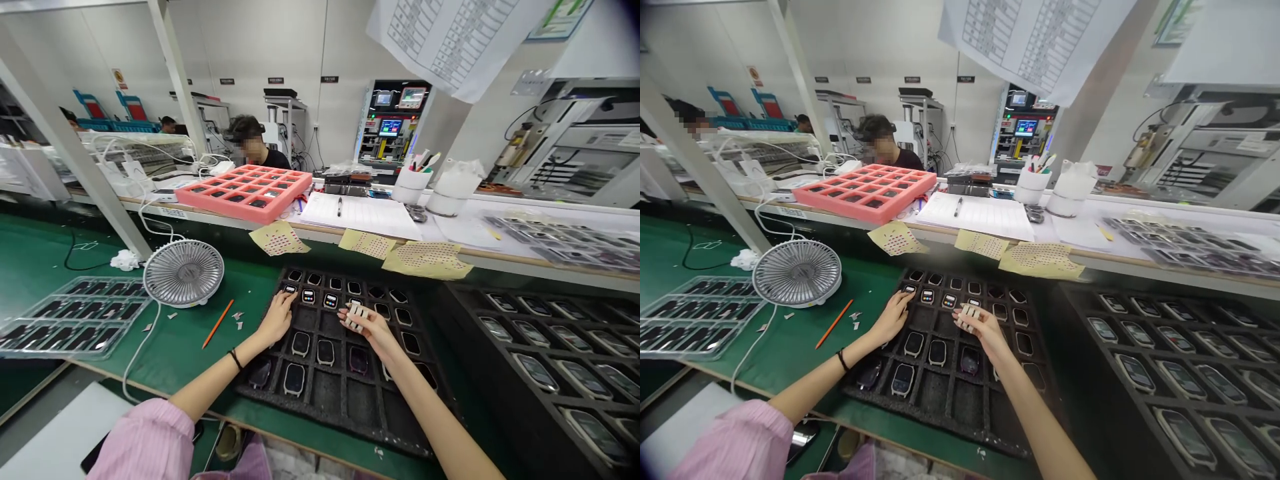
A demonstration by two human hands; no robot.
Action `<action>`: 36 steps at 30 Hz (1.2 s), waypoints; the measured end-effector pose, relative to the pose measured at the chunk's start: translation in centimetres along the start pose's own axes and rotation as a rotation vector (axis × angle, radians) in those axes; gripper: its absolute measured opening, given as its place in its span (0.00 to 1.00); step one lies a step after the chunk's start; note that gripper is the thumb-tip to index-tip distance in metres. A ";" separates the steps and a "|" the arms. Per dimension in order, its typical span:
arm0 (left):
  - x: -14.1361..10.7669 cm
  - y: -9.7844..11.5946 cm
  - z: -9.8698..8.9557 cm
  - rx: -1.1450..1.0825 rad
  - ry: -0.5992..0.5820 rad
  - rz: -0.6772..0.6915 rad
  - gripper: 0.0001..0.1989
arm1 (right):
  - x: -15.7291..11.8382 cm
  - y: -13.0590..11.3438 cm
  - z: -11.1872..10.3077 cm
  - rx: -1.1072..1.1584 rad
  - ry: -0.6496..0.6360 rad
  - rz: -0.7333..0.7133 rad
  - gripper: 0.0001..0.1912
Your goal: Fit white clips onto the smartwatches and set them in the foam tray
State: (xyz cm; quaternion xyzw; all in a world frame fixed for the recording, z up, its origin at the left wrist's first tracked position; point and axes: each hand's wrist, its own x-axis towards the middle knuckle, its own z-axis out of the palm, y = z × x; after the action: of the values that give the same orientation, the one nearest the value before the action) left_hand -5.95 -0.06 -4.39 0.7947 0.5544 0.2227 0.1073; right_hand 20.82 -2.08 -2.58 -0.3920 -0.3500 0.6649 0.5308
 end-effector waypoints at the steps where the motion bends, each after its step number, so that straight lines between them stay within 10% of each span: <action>1: 0.0 0.5 -0.3 -0.003 0.001 0.022 0.31 | -0.1 0.0 0.2 -0.006 -0.024 0.011 0.21; 8: 0.6 6.3 -2.7 -0.456 -0.161 0.472 0.36 | -0.9 -0.4 2.9 -0.019 -0.250 0.113 0.20; 14: 1.4 8.8 -2.1 -0.533 -0.184 0.478 0.27 | -1.5 -0.1 3.4 -0.073 -0.218 0.091 0.18; 29: 3.7 5.9 0.5 -0.144 -0.207 0.393 0.26 | 0.5 0.7 -0.2 -0.790 0.129 -0.273 0.12; 36: 3.5 3.6 -1.0 -0.177 -0.130 0.328 0.31 | -1.6 -1.2 -1.6 -1.063 0.231 -0.430 0.09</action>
State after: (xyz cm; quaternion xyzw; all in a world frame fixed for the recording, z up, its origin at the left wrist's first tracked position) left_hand -2.47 1.81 -1.17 0.8747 0.3876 0.2333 0.1742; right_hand 22.93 -3.38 -1.99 -0.5947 -0.6470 0.2284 0.4189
